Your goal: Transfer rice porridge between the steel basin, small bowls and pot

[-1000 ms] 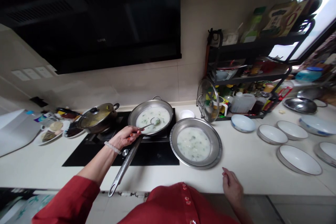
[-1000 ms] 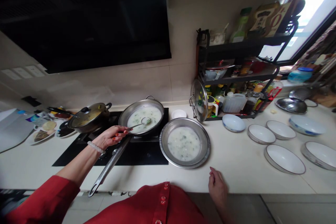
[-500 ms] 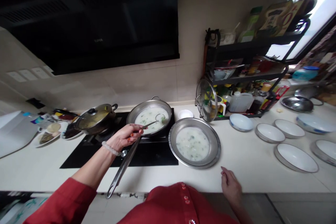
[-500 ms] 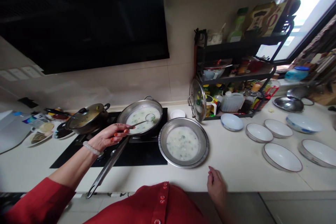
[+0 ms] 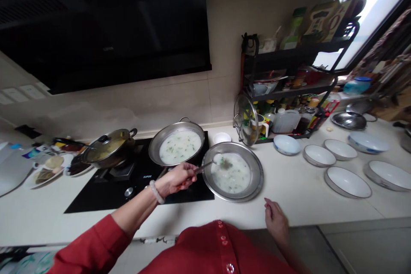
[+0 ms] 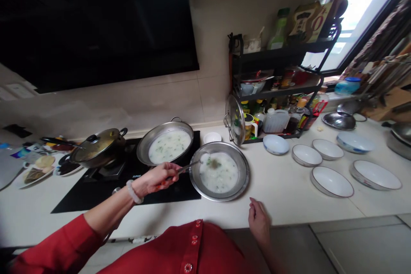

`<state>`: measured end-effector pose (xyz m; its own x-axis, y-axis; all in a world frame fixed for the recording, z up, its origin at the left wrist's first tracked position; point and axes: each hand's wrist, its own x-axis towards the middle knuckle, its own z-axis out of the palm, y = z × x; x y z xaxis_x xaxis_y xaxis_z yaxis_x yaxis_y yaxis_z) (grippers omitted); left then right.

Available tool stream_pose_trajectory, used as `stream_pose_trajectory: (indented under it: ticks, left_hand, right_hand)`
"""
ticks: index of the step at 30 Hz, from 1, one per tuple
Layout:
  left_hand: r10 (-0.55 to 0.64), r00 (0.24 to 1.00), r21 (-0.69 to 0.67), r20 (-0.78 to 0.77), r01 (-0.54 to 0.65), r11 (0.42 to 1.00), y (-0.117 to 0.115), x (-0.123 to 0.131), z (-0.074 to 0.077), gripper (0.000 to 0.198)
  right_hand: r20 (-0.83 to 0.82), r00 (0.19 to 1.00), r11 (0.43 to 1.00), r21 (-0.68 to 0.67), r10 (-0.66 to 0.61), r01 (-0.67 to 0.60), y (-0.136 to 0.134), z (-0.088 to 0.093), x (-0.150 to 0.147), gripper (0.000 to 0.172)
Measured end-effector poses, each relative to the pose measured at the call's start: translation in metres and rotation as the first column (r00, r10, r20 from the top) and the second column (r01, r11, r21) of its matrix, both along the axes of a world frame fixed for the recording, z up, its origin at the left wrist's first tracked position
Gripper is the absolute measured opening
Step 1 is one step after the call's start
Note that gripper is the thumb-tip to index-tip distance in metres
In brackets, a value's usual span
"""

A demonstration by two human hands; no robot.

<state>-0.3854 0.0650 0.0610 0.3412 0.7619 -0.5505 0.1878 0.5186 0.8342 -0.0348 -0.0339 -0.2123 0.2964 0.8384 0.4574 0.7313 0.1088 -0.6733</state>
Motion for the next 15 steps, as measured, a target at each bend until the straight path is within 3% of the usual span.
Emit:
stream_pose_trajectory:
  ticks: [3, 6, 7, 9, 12, 14, 15]
  left_hand:
    - [-0.085, 0.948, 0.249, -0.306, 0.166, 0.954, -0.006, 0.011, -0.026, 0.009]
    - [-0.089, 0.878, 0.54, -0.47, 0.366, 0.758, -0.013, 0.012, -0.039, 0.014]
    - [-0.076, 0.862, 0.593, -0.502, 0.406, 0.696, -0.015, 0.01, -0.041, 0.019]
    - [-0.043, 0.828, 0.63, -0.56, 0.458, 0.627, -0.019, 0.007, -0.042, 0.033]
    - [-0.02, 0.806, 0.637, -0.591, 0.482, 0.601, -0.021, 0.004, -0.038, 0.046]
    - [-0.046, 0.844, 0.628, -0.534, 0.433, 0.646, -0.02, 0.004, -0.032, 0.037]
    - [-0.054, 0.875, 0.606, -0.482, 0.377, 0.7, -0.018, 0.004, -0.029, 0.029]
  right_hand:
    - [-0.006, 1.0, 1.0, -0.014, 0.005, -0.005, 0.0, 0.001, 0.0, 0.03]
    - [-0.006, 1.0, 1.0, -0.013, 0.007, -0.007, 0.0, 0.001, 0.0, 0.03]
    - [-0.005, 1.0, 1.0, -0.008, 0.008, -0.008, 0.0, 0.001, 0.0, 0.03]
    - [-0.004, 1.0, 1.0, 0.003, 0.002, -0.002, 0.0, 0.0, 0.0, 0.03]
    - [0.002, 1.0, 1.0, 0.011, 0.001, -0.001, 0.0, -0.001, 0.0, 0.03]
    - [0.006, 1.0, 1.0, 0.016, 0.008, -0.008, 0.0, -0.002, 0.001, 0.03]
    - [0.008, 1.0, 1.0, 0.02, 0.011, -0.011, 0.001, -0.002, 0.001, 0.029]
